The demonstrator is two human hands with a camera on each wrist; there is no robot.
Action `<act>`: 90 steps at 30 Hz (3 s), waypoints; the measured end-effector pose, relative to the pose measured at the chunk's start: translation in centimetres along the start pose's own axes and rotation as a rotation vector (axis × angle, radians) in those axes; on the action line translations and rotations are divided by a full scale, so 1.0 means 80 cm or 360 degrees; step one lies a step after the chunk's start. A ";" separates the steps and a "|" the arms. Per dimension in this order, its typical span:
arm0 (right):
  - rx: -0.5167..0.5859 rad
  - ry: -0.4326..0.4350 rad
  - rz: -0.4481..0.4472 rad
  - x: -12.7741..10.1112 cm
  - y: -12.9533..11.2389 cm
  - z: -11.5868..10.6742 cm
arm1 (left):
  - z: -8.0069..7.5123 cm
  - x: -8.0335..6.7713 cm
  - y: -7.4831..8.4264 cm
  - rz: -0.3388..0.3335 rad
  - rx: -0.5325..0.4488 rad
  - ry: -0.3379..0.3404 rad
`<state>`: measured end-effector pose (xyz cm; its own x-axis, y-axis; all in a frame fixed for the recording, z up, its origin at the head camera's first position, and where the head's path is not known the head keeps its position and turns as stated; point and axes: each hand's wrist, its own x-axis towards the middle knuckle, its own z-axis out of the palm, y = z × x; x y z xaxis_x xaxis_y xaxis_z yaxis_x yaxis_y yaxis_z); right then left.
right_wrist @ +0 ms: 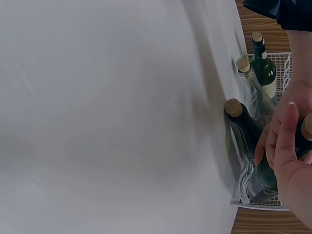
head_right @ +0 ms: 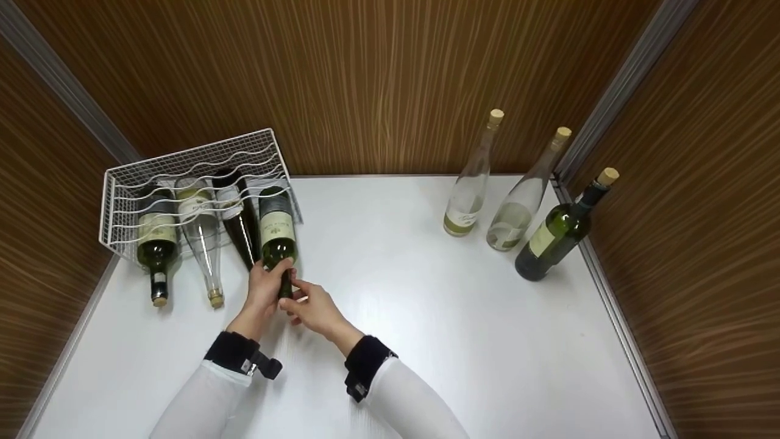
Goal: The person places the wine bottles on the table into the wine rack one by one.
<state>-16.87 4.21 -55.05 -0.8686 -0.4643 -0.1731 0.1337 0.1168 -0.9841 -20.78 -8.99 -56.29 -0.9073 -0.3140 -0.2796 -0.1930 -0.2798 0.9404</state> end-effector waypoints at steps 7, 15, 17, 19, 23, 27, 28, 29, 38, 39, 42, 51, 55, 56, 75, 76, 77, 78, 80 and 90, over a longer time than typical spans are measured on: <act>-0.0304 -0.0028 -0.0041 -0.013 -0.001 -0.015 | -0.002 0.017 0.004 0.0006 0.0327 0.0076; -0.0412 -0.0029 -0.0052 -0.020 0.002 -0.030 | -0.008 0.046 0.011 0.0073 0.0744 0.0116; -0.0442 -0.0028 -0.0050 -0.021 0.001 -0.032 | -0.010 0.054 0.013 0.0080 0.0841 0.0119; -0.0469 -0.0021 -0.0044 -0.021 0.001 -0.035 | -0.011 0.062 0.015 0.0082 0.0904 0.0120; -0.0500 0.0004 -0.0048 -0.019 0.000 -0.040 | -0.011 0.075 0.019 0.0081 0.0954 0.0100; -0.0518 0.0021 -0.0051 -0.017 0.001 -0.044 | -0.009 0.085 0.021 0.0105 0.1001 0.0102; -0.0525 0.0029 -0.0050 -0.017 0.001 -0.045 | -0.009 0.087 0.022 0.0111 0.1011 0.0107; -0.0540 0.0038 -0.0060 -0.016 0.001 -0.046 | -0.008 0.090 0.022 0.0121 0.1021 0.0115; -0.0904 0.0177 -0.0231 -0.005 0.003 -0.057 | -0.001 0.104 0.025 0.0105 0.1014 0.0133; -0.0935 0.0185 -0.0244 -0.003 0.003 -0.058 | 0.000 0.106 0.025 0.0098 0.1006 0.0126; -0.0976 0.0195 -0.0252 0.001 0.003 -0.060 | 0.002 0.109 0.025 0.0077 0.0966 0.0110; -0.1078 0.0207 -0.0264 0.003 0.004 -0.056 | 0.002 0.108 0.025 0.0040 0.0713 0.0088; -0.1085 0.0197 -0.0282 0.002 0.005 -0.054 | 0.006 0.108 0.027 -0.0036 0.0426 0.0031; -0.1081 0.0193 -0.0285 0.002 0.005 -0.054 | 0.007 0.108 0.027 -0.0062 0.0360 0.0018; -0.1032 0.0201 -0.0206 -0.001 0.016 -0.058 | 0.001 0.102 0.016 -0.0052 0.0129 -0.0204; -0.1034 0.0202 -0.0204 -0.001 0.016 -0.058 | 0.000 0.102 0.015 -0.0046 0.0179 -0.0192; -0.1041 0.0207 -0.0202 -0.001 0.016 -0.058 | 0.000 0.103 0.014 -0.0038 0.0238 -0.0175; -0.1051 0.0212 -0.0199 -0.001 0.016 -0.058 | -0.001 0.103 0.014 -0.0024 0.0298 -0.0158; -0.1057 0.0218 -0.0198 -0.002 0.017 -0.057 | -0.002 0.103 0.013 0.0011 0.0424 -0.0130; -0.1100 0.0195 -0.0196 -0.002 0.013 -0.052 | -0.004 0.108 0.028 0.0195 0.0957 -0.0170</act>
<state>-18.53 8.06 -55.89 -0.9106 -0.4129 -0.0165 -0.2671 0.6187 -0.7388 -28.92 -12.62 -56.67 -0.9625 -0.2103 -0.1712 -0.2335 0.3221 0.9174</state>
